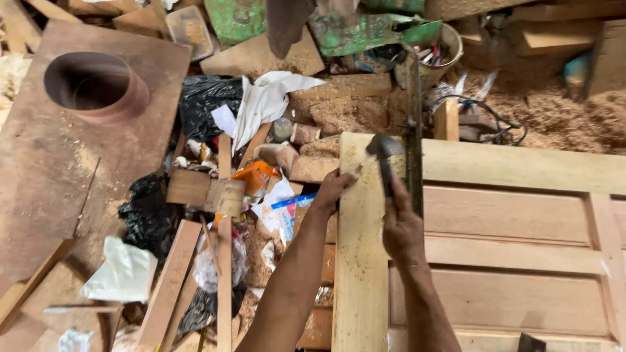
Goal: Assembling a wooden door frame by inserting and hammering wooden dowels into joints.
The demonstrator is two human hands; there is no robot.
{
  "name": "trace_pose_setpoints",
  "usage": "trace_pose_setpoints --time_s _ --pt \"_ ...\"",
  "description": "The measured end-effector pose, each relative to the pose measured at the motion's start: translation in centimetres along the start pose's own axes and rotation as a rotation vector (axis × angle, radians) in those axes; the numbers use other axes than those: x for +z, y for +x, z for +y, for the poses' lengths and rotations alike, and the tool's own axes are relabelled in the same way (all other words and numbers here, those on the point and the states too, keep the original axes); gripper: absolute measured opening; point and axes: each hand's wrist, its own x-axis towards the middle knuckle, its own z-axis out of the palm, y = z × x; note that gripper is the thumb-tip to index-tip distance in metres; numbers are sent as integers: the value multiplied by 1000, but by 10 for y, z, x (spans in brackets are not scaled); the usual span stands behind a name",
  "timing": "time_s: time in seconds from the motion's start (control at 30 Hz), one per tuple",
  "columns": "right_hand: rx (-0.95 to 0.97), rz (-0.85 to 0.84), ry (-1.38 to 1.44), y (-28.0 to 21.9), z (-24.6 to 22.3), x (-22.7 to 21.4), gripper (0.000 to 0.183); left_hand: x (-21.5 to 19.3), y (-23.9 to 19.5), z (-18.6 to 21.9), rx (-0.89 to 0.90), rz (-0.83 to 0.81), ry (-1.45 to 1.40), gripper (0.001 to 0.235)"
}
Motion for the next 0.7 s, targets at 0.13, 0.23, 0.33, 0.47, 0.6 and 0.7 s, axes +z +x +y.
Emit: trace_pose_setpoints --time_s 0.13,0.23,0.33,0.47,0.6,0.7 --pt "-393 227 250 7 24 -6 51 -3 14 4 14 -14 -63 59" --pt "-532 437 431 6 33 0 57 -12 32 -7 25 -11 -68 56" --pt "-63 561 56 -1 55 27 66 -3 13 3 12 -10 -85 55" --pt "62 -46 10 3 25 24 40 22 -35 47 12 -10 -67 61" --pt "-298 113 235 11 34 16 53 -10 28 -1 36 -15 -57 60" --pt "-656 384 257 6 55 14 52 -8 23 -1 51 -28 -34 61"
